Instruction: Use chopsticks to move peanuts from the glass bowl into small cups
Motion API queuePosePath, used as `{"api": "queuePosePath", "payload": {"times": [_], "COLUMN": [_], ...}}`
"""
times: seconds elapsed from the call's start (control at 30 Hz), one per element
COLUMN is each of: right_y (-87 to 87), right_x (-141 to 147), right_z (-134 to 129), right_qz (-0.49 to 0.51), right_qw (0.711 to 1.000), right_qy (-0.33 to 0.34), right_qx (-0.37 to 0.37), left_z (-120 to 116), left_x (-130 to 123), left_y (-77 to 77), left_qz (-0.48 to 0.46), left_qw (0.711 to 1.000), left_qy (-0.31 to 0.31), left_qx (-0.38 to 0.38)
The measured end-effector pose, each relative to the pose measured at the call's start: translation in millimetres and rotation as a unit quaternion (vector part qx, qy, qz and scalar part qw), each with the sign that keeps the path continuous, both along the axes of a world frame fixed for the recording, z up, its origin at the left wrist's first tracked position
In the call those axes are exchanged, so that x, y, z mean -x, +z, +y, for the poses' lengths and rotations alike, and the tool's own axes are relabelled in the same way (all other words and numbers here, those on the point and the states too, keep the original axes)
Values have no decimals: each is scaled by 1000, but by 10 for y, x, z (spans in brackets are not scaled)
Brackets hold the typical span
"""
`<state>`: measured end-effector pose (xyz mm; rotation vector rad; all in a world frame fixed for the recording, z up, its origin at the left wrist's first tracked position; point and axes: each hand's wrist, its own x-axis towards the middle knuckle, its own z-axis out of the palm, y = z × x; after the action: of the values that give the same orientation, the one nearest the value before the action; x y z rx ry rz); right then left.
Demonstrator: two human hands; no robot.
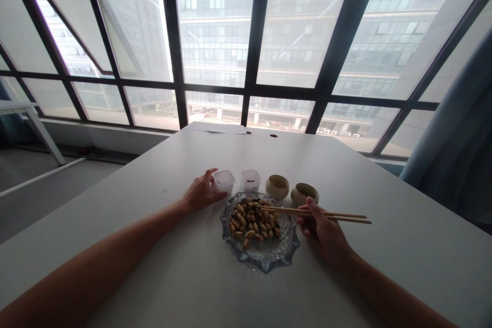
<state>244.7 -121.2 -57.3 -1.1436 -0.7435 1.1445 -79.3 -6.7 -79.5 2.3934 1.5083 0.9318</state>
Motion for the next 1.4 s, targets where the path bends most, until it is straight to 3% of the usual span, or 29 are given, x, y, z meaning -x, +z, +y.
{"api": "queuePosePath", "payload": {"times": [0.43,0.73,0.87,0.97,1.13,1.27,1.4], "right_y": [10,11,21,6,-16,-12,-37], "right_x": [7,15,22,14,3,6,2], "right_z": [3,-6,-10,0,23,22,20], "right_qz": [5,14,15,11,9,11,2], "right_qw": [1000,1000,1000,1000,1000,1000,1000], "right_qy": [-4,-3,-4,-8,-5,-7,-5], "right_qx": [3,4,5,2,-1,-2,-19], "left_z": [-34,-3,5,-16,-36,29,135], "left_x": [-32,-21,-6,-18,-291,-695,-972], "left_y": [34,-31,-48,63,451,688,780], "left_qz": [21,7,-8,2,34,115,185], "left_qw": [1000,999,995,991,989,989,980], "left_qy": [8,-36,-58,-61,-58,-78,-60], "left_qx": [-2,-33,-80,-120,-129,-55,50]}}
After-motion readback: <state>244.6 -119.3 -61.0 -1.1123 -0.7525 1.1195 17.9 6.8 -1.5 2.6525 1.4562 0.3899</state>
